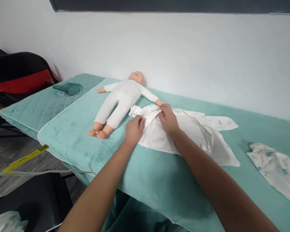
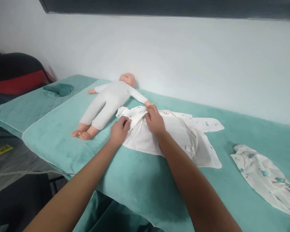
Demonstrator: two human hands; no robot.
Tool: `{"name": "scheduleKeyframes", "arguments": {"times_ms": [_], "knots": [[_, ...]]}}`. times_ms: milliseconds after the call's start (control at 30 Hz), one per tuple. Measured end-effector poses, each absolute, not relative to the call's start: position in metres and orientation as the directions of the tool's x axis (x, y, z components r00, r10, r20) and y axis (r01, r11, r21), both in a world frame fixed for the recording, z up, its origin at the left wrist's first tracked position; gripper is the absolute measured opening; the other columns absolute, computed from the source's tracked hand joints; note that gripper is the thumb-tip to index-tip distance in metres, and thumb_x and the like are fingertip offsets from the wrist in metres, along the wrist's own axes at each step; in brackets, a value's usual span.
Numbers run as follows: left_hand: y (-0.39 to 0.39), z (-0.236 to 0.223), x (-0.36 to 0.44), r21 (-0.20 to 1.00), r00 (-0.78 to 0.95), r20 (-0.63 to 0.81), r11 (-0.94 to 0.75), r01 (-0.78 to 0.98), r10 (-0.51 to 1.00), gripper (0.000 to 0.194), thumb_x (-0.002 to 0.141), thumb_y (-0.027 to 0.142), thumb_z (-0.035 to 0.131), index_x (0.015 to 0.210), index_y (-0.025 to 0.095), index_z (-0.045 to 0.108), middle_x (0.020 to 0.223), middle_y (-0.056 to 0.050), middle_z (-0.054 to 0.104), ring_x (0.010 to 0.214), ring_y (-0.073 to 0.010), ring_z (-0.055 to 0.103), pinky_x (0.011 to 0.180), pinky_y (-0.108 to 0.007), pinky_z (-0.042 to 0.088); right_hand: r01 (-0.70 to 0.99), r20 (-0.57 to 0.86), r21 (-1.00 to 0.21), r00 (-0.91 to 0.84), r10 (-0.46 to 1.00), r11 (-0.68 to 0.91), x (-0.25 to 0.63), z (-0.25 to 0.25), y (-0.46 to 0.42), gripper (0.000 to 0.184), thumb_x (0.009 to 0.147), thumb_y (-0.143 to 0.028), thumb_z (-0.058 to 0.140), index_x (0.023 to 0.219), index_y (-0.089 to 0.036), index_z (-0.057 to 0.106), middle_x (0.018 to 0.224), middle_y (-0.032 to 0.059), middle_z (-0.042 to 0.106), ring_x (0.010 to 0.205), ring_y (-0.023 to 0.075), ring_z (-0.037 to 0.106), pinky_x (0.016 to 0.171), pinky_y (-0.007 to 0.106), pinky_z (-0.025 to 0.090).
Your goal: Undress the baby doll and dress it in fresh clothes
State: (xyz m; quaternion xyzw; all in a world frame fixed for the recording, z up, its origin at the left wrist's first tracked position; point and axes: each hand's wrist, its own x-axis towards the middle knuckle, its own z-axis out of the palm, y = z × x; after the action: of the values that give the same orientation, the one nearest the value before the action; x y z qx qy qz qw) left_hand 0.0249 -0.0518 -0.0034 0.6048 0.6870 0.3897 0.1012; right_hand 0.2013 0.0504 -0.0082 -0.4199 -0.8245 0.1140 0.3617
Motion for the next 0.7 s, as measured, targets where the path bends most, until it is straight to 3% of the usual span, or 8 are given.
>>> {"name": "scheduleKeyframes", "arguments": {"times_ms": [167,367,633,700], "knots": [[-0.051,-0.005,0.023,0.735,-0.283,0.316,-0.046,0.677,0.906,0.024,0.096,0.039,0.043,0.101,0.022,0.059,0.082,-0.002,0.068,0.073,-0.0179,0.062,0.063,-0.027,0.037,0.583,0.495,-0.580,-0.302,0.815,0.569,0.202,-0.010,0.056,0.027,0.095,-0.035,0.036,0.109,-0.022,0.055,0.110,0.0089,0.062,0.096,0.0234,0.058,0.086,0.037,0.048],[-0.056,-0.001,0.027,0.778,-0.245,0.292,-0.081,0.623,0.924,0.025,0.092,0.032,0.049,0.113,0.023,0.059,0.080,0.001,0.066,0.071,-0.0159,0.060,0.066,-0.027,0.040,0.559,0.513,-0.608,-0.265,0.816,0.564,0.203,-0.007,0.055,0.027,0.094,-0.034,0.034,0.107,-0.023,0.056,0.107,0.0088,0.063,0.101,0.0241,0.058,0.090,0.038,0.046],[-0.078,0.004,0.051,0.902,-0.166,0.309,-0.233,0.362,0.937,0.023,0.083,0.025,0.059,0.105,0.024,0.065,0.100,-0.003,0.070,0.092,-0.0173,0.064,0.085,-0.030,0.048,0.597,0.524,-0.606,-0.198,0.828,0.526,0.207,-0.006,0.056,0.032,0.095,-0.031,0.028,0.106,-0.023,0.056,0.110,0.0086,0.064,0.104,0.0242,0.059,0.095,0.040,0.045],[-0.081,0.007,0.053,0.935,-0.217,0.278,-0.212,0.283,0.936,0.023,0.081,0.026,0.062,0.104,0.024,0.065,0.096,-0.003,0.070,0.088,-0.0164,0.063,0.082,-0.030,0.049,0.602,0.524,-0.599,-0.203,0.827,0.528,0.207,-0.007,0.058,0.033,0.095,-0.030,0.026,0.109,-0.023,0.055,0.109,0.0092,0.064,0.105,0.0245,0.058,0.095,0.040,0.044]]}}
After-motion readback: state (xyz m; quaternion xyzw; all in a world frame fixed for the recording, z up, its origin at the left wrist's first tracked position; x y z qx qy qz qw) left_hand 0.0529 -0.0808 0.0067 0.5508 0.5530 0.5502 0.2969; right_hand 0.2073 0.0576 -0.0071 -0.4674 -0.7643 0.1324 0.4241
